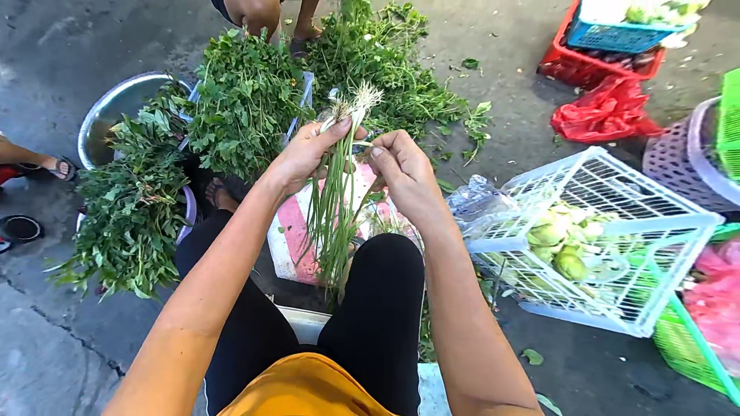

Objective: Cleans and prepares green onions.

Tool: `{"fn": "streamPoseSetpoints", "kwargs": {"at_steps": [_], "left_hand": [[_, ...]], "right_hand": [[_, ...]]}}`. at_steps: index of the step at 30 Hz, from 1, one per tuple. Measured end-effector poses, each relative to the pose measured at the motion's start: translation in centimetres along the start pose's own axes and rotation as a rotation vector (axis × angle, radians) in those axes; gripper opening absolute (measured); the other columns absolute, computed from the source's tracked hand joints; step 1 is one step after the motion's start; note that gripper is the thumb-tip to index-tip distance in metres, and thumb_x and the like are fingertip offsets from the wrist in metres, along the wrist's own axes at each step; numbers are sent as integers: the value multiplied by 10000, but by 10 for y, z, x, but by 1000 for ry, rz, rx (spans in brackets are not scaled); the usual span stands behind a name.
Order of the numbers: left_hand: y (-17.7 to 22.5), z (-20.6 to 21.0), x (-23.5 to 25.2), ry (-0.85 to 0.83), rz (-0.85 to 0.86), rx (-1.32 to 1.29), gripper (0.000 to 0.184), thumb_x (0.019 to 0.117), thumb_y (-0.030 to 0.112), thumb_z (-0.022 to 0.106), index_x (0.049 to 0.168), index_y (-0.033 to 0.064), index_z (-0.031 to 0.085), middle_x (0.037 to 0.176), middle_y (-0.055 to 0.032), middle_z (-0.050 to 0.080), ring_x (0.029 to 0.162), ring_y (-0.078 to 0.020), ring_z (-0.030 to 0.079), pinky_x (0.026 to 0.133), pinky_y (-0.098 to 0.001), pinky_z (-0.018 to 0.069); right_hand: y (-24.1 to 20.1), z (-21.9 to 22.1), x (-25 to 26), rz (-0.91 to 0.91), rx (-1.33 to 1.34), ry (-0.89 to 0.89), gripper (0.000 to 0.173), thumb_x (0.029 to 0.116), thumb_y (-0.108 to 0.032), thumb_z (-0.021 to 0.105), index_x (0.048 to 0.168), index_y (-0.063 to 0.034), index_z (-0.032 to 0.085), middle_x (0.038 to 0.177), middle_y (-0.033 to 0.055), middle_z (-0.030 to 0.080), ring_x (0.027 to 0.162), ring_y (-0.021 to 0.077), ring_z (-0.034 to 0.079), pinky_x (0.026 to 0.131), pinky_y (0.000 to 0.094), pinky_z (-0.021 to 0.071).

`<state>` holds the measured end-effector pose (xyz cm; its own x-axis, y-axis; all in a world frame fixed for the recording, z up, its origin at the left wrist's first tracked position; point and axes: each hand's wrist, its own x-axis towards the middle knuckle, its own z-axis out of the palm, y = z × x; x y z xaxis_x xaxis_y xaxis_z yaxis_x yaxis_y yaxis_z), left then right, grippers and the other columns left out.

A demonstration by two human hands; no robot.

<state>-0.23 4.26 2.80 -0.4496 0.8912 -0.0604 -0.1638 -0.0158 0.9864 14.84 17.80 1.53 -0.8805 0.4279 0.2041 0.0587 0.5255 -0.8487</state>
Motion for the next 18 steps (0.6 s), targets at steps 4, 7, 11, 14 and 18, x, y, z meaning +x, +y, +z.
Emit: {"fn": "streamPoseSetpoints", "kwargs": {"at_steps": [4,7,11,14,18], "left_hand": [[-1,0,-1,-19,-41,-38,385,1127,275,380,1184,56,691,963,-40,745,638,-41,647,467,-162,470],[-1,-7,-5,-65,-103,-16,354,1117,255,420,1144,54,710,878,-35,741,596,-29,606,475,-154,443],[-4,-17,-11,-226,-63,35,238,1077,174,511,1022,65,715,811,16,721,572,14,572,475,-135,431],[-4,-17,-10,-334,-42,67,207,1052,138,547,987,63,728,746,45,673,585,11,566,506,-139,444],[1,-23,-11,-361,-53,205,234,1064,135,530,945,49,713,714,48,645,581,7,556,514,-138,439]], "right_hand": [[-1,1,-1,-97,-114,24,251,1063,-340,553,1132,-111,629,770,-21,618,588,68,538,555,270,459],[-6,-14,-1,-206,-235,16,207,1054,-286,584,1090,-96,657,810,44,665,599,132,587,551,341,492],[-5,-49,12,-243,-307,-26,279,1047,-297,583,1128,-70,722,965,64,725,800,103,671,757,361,566],[-9,-72,0,-319,-367,-93,224,1047,-290,586,1089,-122,727,877,10,704,683,43,614,633,265,513],[-4,-117,-15,-359,-391,-74,226,1046,-256,581,1092,-79,714,897,24,696,688,40,615,625,246,528]]}}
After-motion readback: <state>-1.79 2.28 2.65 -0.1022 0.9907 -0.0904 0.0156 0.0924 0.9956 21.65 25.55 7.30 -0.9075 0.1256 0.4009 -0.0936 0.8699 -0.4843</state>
